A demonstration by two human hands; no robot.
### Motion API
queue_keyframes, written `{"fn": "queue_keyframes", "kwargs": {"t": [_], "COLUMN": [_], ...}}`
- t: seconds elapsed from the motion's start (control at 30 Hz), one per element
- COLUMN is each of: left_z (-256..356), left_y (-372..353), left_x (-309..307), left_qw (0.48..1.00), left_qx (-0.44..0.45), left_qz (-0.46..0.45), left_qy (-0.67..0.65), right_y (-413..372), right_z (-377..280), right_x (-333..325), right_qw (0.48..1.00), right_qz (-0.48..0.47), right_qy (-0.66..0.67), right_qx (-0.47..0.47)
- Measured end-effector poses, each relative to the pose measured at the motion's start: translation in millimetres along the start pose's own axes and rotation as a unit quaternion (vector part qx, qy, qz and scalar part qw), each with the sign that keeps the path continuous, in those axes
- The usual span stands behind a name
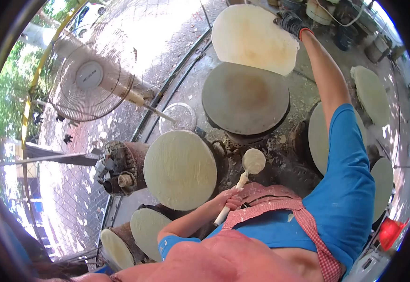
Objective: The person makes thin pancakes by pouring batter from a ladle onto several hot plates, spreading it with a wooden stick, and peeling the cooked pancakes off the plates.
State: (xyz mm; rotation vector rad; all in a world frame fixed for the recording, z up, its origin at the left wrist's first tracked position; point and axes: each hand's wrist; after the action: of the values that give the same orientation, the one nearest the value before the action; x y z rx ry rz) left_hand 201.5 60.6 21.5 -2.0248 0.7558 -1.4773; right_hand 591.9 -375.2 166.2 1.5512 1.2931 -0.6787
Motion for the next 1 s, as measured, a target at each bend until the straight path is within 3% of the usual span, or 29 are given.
{"fn": "queue_keyframes", "kwargs": {"t": [0.07,0.2,0.23,0.3,0.33,0.37,0.4,0.43,0.47,0.53,0.6,0.67,0.7,0.77,0.8,0.83,0.87,0.93,1.0], "left_z": [0,-3,-5,-10,-11,-14,-16,-20,-25,-39,-47,-50,-50,-55,-60,-64,-68,-76,-80], "left_y": [0,9,14,21,24,29,38,50,63,88,101,121,130,144,146,146,146,142,142], "left_x": [5,14,17,27,36,49,52,50,55,72,85,86,83,81,89,94,103,116,129], "left_qw": [0.999,1.0,0.999,0.999,0.999,0.998,0.997,0.992,0.986,0.975,0.975,0.971,0.97,0.965,0.966,0.968,0.971,0.977,0.98], "left_qx": [-0.002,-0.018,0.009,0.01,0.017,0.003,-0.024,-0.052,-0.074,-0.072,-0.036,-0.02,-0.011,0.002,0.008,0.019,0.026,0.042,0.051], "left_qz": [-0.033,-0.016,-0.008,-0.01,-0.019,-0.05,-0.039,-0.115,-0.147,-0.202,-0.211,-0.23,-0.237,-0.253,-0.251,-0.243,-0.232,-0.206,-0.19], "left_qy": [0.007,-0.003,0.032,0.044,0.035,0.026,0.061,0.001,-0.027,-0.057,-0.058,-0.056,-0.059,-0.062,-0.061,-0.057,-0.051,-0.038,-0.028], "right_y": [-6,-28,-43,-71,-95,-105,-126,-151,-183,-249,-310,-383,-417,-487,-512,-535,-544,-548,-536], "right_z": [29,93,104,140,146,190,228,252,259,274,356,413,431,539,563,571,578,566,549], "right_x": [-13,-54,-75,-104,-125,-136,-145,-164,-190,-225,-232,-230,-215,-150,-125,-107,-95,-69,-93], "right_qw": [0.99,0.96,0.959,0.942,0.943,0.929,0.9,0.883,0.885,0.794,0.78,0.734,0.685,0.664,0.634,0.643,0.694,0.714,0.587], "right_qz": [0.112,0.18,0.171,0.206,0.233,0.286,0.368,0.388,0.398,0.452,0.477,0.506,0.547,0.599,0.549,0.496,0.373,0.229,0.382], "right_qy": [0.051,0.082,0.006,0.105,-0.05,-0.098,-0.024,-0.048,0.028,0.242,0.142,0.26,0.315,0.296,0.241,0.197,0.052,-0.084,0.079], "right_qx": [0.069,0.198,0.224,0.242,0.232,0.215,0.231,0.259,0.238,0.325,0.38,0.37,0.364,0.336,0.489,0.549,0.614,0.656,0.709]}}
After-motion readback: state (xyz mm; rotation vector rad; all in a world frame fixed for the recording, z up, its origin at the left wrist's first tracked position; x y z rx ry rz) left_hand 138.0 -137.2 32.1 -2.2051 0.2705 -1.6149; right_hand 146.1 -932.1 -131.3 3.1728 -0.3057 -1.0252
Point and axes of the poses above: each hand's wrist, its own y-axis towards the middle knuckle, its own x-axis out of the palm, z = x × y, and after that the axes turned 7 degrees about y, right-handed
